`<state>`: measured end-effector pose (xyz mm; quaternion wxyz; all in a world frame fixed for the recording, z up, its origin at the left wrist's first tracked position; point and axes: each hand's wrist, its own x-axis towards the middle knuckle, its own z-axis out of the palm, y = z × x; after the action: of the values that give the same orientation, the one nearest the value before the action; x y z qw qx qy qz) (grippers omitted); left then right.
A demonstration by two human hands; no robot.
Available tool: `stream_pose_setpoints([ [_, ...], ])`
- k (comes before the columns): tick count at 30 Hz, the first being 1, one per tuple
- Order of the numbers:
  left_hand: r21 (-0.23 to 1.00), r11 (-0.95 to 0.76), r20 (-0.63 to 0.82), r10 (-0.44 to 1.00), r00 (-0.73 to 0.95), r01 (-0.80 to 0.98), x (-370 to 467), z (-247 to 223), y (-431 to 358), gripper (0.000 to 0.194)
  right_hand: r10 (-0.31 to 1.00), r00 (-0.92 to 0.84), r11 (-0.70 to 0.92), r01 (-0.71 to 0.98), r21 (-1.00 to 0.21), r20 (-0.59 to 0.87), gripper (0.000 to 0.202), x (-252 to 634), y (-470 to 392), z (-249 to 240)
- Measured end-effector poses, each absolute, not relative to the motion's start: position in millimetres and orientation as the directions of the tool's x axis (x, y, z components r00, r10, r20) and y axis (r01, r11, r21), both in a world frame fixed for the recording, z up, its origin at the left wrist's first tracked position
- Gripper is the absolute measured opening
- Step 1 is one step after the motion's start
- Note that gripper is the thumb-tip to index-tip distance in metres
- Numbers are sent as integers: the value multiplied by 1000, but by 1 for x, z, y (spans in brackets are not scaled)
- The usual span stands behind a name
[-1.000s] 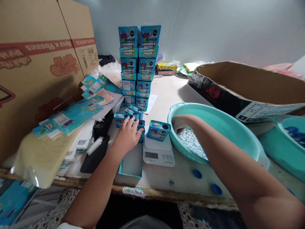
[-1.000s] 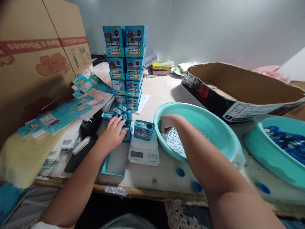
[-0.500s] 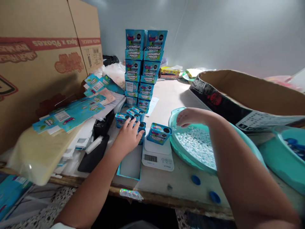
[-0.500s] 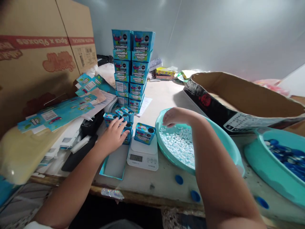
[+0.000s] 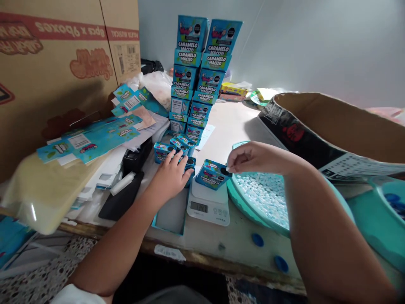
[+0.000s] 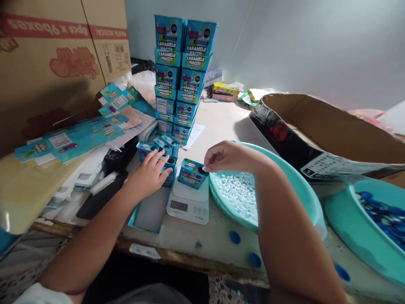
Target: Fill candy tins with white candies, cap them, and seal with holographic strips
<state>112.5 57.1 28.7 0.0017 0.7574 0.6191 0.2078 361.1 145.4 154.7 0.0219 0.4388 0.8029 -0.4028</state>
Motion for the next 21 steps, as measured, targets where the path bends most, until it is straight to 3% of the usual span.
stream_pose_setpoints([
  [21,248,-254,357,921,155,935,110,22,57,50,670,-669,387,684,-618,-321,41,355,147,146],
])
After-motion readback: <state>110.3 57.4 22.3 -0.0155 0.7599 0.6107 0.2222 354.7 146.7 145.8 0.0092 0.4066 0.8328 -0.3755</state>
